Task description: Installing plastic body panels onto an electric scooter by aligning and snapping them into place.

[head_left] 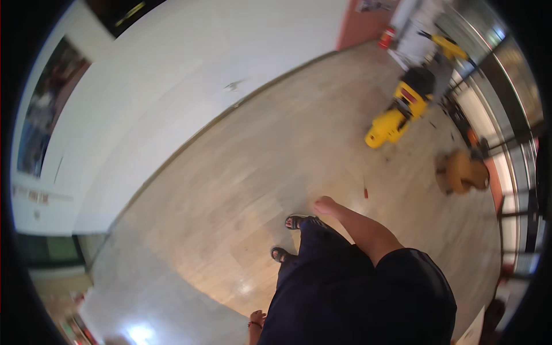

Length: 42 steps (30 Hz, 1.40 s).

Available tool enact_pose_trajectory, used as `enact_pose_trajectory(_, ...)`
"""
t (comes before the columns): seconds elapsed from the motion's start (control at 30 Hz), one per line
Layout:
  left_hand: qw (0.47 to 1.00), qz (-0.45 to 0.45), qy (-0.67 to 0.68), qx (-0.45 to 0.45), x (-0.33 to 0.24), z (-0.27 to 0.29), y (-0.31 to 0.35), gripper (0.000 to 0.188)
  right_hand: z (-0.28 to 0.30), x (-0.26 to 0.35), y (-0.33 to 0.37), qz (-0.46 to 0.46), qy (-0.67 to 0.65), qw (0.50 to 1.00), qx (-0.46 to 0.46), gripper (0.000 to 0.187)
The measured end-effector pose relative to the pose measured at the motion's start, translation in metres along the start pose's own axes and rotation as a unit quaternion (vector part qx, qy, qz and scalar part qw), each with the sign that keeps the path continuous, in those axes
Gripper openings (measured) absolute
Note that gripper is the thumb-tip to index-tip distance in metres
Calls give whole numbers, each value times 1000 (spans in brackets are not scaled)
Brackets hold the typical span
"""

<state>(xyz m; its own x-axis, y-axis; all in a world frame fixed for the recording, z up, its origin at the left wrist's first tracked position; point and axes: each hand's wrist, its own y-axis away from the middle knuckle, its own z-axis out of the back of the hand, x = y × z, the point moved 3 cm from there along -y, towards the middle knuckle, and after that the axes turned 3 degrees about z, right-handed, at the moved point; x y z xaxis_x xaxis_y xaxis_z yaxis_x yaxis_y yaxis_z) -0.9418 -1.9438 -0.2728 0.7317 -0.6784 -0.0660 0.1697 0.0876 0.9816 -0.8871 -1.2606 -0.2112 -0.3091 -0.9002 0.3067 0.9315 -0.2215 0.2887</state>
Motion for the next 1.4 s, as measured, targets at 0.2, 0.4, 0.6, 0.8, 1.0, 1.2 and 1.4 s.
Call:
enact_pose_trajectory(0.2, 811, -134, -569, 5, -185, 181, 3, 15, -128, -3, 293, -366, -143, 813, 429, 13)
enact_pose_trajectory(0.4, 969, -140, -182, -96, -360, 87, 55, 25, -201, 103, 400, -687, -511, 480, 191, 13)
enact_pose_trajectory(0.6, 901, -234, -363, 38, -509, -119, 99, 36, -165, 80, 287, -499, -511, 663, 227, 32)
enact_pose_trajectory(0.8, 795, -329, -499, 104, -603, -205, 98, 33, -55, -72, 189, -359, -214, 908, -24, 25)
enact_pose_trajectory(1.0, 678, -253, -688, 56, -664, -223, 88, 28, 29, -116, 198, -543, -622, 463, -323, 26)
enact_pose_trajectory(1.2, 733, -134, -666, 39, -760, -286, 104, 27, -96, -60, 205, -614, -518, 592, 65, 21)
enact_pose_trajectory(1.4, 745, -116, -656, 39, -876, -341, 111, 29, -101, -9, 127, -609, -741, 269, 86, 13)
